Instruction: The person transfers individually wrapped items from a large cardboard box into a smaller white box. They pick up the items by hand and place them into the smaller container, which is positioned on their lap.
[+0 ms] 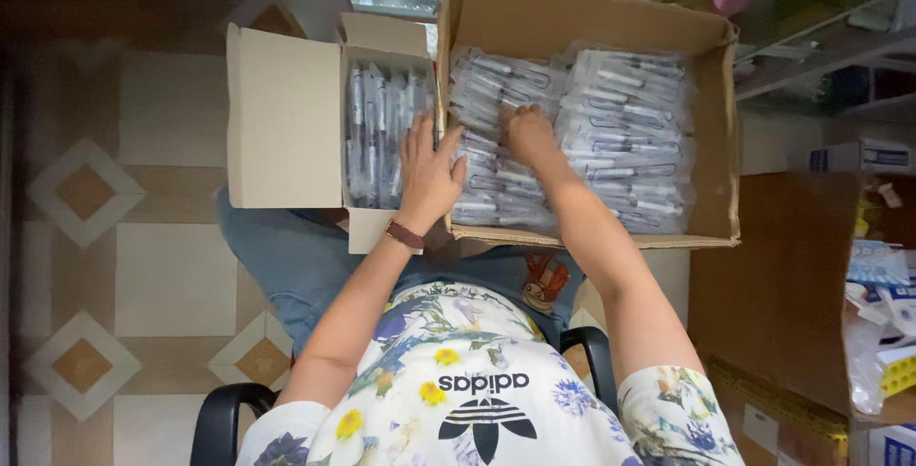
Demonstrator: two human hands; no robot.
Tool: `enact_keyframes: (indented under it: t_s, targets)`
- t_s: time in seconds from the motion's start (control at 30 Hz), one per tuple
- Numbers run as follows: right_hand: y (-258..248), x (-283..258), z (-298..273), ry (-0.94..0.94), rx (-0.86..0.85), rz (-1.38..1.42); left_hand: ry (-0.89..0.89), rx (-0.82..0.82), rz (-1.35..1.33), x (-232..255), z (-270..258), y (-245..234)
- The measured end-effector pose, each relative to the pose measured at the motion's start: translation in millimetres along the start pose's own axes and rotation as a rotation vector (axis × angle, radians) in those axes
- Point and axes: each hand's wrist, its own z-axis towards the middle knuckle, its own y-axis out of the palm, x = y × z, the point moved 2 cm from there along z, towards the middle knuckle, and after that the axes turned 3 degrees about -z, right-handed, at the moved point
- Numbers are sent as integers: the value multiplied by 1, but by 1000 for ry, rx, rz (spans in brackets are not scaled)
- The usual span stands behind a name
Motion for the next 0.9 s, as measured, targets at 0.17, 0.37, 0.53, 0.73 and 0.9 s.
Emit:
enact_keyframes:
  t_s: [0.17, 0.37, 0.53, 0.73, 0.9]
  targets:
    - [20, 8, 5, -2, -34, -52, 9, 15, -15, 0, -2, -1]
    - [23, 21, 10, -24, 47, -13, 12, 15, -45, -1, -2, -1]
    - [-13, 28, 9, 6, 132, 100, 21, 12, -76, 1, -1, -3]
    - [-50, 39, 7, 86, 132, 460, 38, 31, -78, 3, -1, -4]
    - [-62, 40, 2, 108, 161, 457, 19, 41, -36, 0, -1, 0]
